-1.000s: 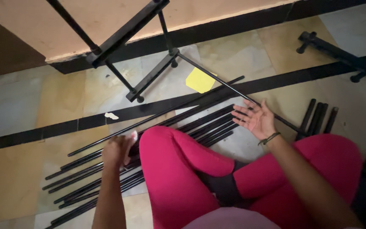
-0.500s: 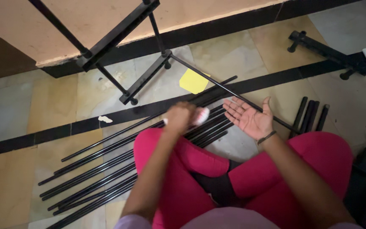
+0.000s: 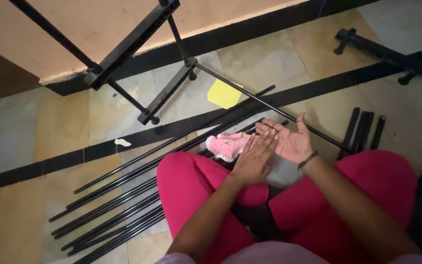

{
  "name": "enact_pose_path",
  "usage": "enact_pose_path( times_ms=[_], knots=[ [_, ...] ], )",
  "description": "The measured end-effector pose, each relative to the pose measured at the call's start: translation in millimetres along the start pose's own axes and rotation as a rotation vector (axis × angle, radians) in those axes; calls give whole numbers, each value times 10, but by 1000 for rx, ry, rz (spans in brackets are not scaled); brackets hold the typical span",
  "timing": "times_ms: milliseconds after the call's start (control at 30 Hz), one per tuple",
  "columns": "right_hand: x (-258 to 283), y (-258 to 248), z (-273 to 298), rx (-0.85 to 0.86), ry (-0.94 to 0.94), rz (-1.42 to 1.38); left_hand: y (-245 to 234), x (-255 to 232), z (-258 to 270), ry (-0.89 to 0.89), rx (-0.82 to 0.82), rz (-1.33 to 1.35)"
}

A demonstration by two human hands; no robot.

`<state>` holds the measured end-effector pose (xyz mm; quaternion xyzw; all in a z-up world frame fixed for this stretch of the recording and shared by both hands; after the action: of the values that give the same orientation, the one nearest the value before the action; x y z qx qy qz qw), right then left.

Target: The person sits on the floor and wipes black metal rods with a pink cloth. They then insert the rods into a black metal frame, aligning and securing them in place.

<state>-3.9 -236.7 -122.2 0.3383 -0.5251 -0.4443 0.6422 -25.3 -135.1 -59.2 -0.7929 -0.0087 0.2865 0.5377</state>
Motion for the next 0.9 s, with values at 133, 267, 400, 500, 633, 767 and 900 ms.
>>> enact_pose_path(
  times_ms=[133,267,400,500,633,767,900],
  knots=[
    [20,82,8,42,7,-63,-43,175,-122,-155,6,-118],
    [-22,95,33,20,16,28,-26,115,-88,-80,11,10],
    [-20,-8,21,-18,25,66,125,178,-62,-89,60,-51],
    [-61,-283,-28,-68,55,141,114,461,-70,-282,-22,-58],
    [134,-1029,-154,-319,-56,606,156,608,-65,-368,-60,-36],
    [441,-1335,-174,-420,-396,996,198,561,-40,-297,-91,-39],
    [466,-757,-57,-148,-774,1294,265,580,-33,-298,-95,-44]
  ],
)
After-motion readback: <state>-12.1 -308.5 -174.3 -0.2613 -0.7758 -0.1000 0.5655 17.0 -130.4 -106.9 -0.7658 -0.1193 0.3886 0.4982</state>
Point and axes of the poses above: each hand's wrist, its own z-axis away from the middle knuckle, its own y-axis out of the palm, x = y × z, the point moved 10 cm from there along -z, towards the middle knuckle, and after that the axes turned 7 degrees about -y, right-handed, at the moved point
